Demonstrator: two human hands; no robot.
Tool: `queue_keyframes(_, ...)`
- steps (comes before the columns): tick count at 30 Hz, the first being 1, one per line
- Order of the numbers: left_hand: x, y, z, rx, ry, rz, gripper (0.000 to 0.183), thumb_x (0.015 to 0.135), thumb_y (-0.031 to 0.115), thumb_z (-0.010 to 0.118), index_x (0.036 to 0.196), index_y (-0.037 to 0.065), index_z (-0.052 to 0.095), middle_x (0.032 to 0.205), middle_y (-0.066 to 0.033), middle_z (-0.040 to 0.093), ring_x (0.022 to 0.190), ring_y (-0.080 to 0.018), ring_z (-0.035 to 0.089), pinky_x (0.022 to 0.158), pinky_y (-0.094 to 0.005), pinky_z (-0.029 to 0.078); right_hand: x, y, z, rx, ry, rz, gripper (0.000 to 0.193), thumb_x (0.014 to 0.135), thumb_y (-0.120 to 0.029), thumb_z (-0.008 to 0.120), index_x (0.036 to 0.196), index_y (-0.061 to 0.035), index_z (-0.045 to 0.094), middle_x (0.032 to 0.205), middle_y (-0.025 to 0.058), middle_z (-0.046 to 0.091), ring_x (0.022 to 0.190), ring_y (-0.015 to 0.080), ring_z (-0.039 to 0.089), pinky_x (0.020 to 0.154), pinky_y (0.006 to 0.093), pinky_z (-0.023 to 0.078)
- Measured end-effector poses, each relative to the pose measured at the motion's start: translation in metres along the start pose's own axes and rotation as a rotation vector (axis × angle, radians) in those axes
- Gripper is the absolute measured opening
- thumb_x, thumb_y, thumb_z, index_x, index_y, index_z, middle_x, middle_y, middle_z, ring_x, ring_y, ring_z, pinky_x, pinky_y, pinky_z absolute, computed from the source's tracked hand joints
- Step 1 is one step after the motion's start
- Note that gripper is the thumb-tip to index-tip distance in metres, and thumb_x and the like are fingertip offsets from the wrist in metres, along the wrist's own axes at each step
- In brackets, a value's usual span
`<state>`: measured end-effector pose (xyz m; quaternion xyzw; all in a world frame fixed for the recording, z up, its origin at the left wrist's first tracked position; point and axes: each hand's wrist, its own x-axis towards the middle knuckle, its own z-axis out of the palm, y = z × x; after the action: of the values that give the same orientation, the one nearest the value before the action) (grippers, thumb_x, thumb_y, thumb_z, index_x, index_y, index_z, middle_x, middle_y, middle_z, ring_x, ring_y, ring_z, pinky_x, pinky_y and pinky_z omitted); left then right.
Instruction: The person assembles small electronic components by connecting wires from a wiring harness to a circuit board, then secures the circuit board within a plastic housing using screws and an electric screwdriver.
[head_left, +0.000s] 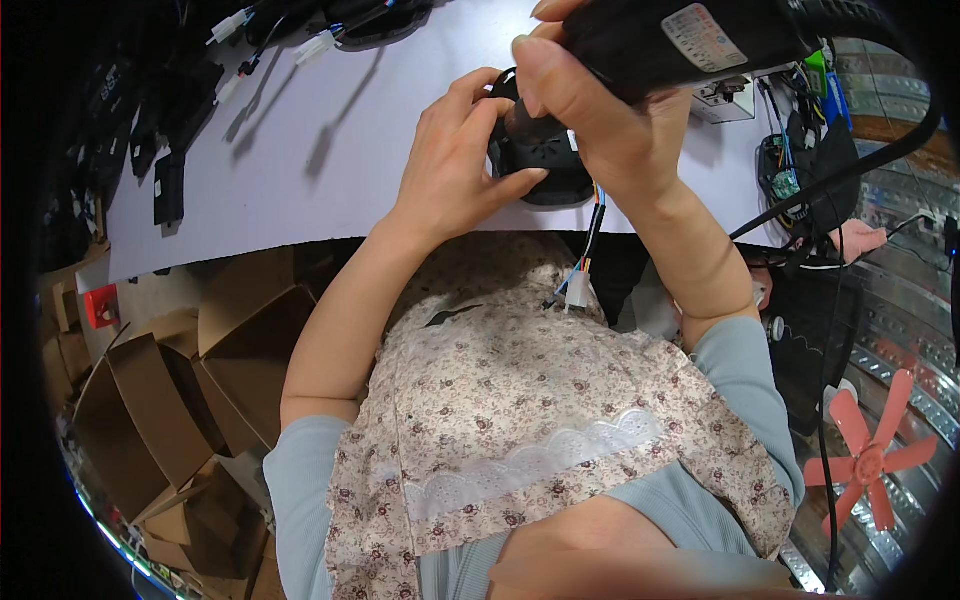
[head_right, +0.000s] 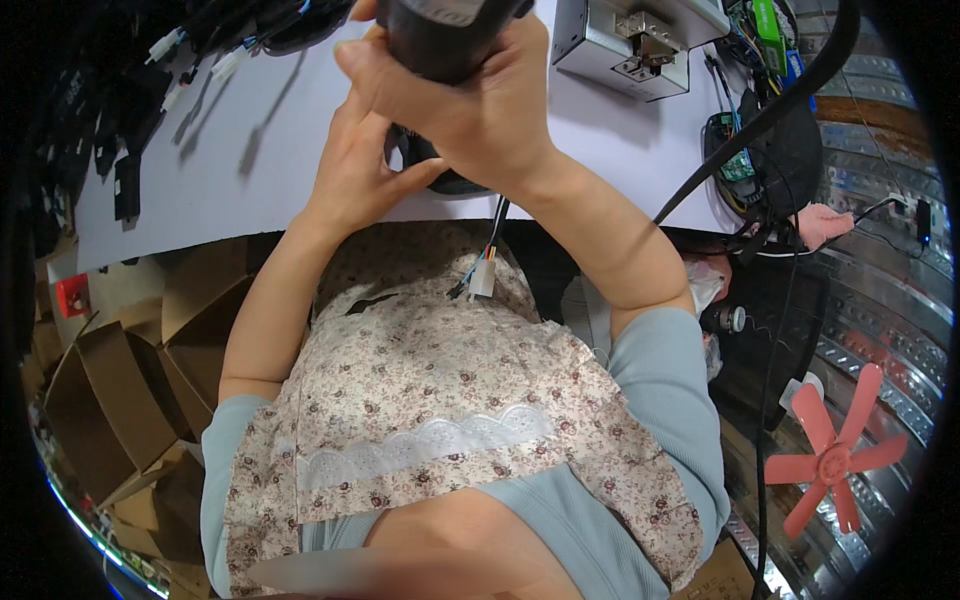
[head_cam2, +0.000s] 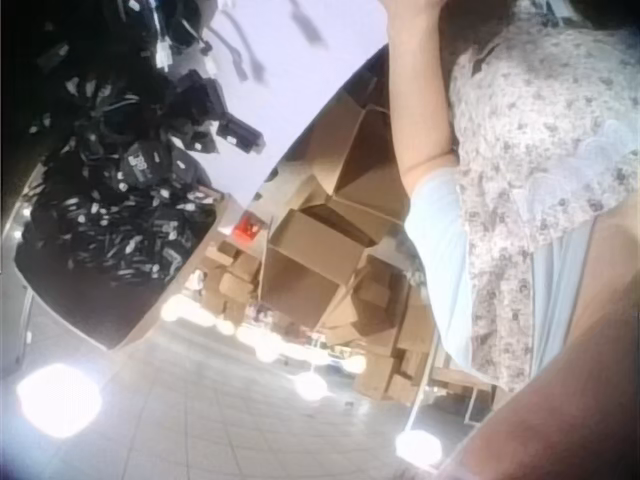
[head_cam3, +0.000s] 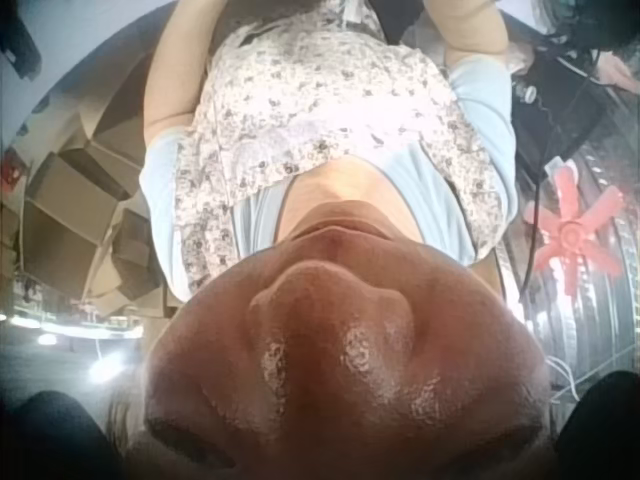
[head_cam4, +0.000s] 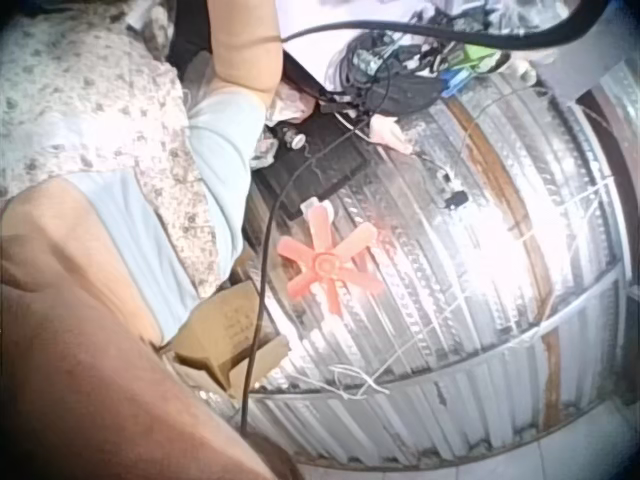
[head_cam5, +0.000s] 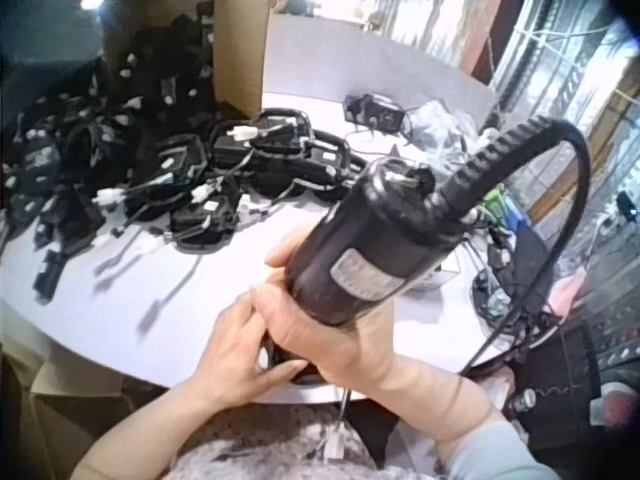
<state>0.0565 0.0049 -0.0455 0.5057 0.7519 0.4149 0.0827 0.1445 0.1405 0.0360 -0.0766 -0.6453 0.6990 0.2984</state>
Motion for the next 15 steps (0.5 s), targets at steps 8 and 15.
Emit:
queue_keyframes(8, 0.002, -0.004, -0.004, 0.029, 0.022, 0.137, 0.066, 0.068, 0.023, 0.091, 0.124, 0.003, 0.059, 0.139, -0.0179, 0.051, 0.123, -0.0406, 0.054, 0.101, -0.0494, 0.046, 0.008, 0.009, 0.006, -0.094, -0.215, -0.244, 0.024, 0.087, -0.002, 0.076, 0.105, -0.0022, 0.061, 0.084, 0.0018, 0.060, 0.075, 0.0110, 0.058, 0.069, 0.0261, 0.047)
queue_keyframes(15, 0.003, 0.006, -0.007, 0.036, 0.025, 0.184, 0.070, 0.065, 0.023, 0.092, 0.124, 0.003, 0.059, 0.130, -0.0180, 0.057, 0.117, -0.0413, 0.056, 0.095, -0.0507, 0.048, 0.005, -0.007, 0.018, -0.082, -0.197, -0.217, 0.024, 0.086, -0.007, 0.080, 0.106, -0.0039, 0.067, 0.089, -0.0003, 0.067, 0.080, 0.0074, 0.064, 0.072, 0.0257, 0.053)
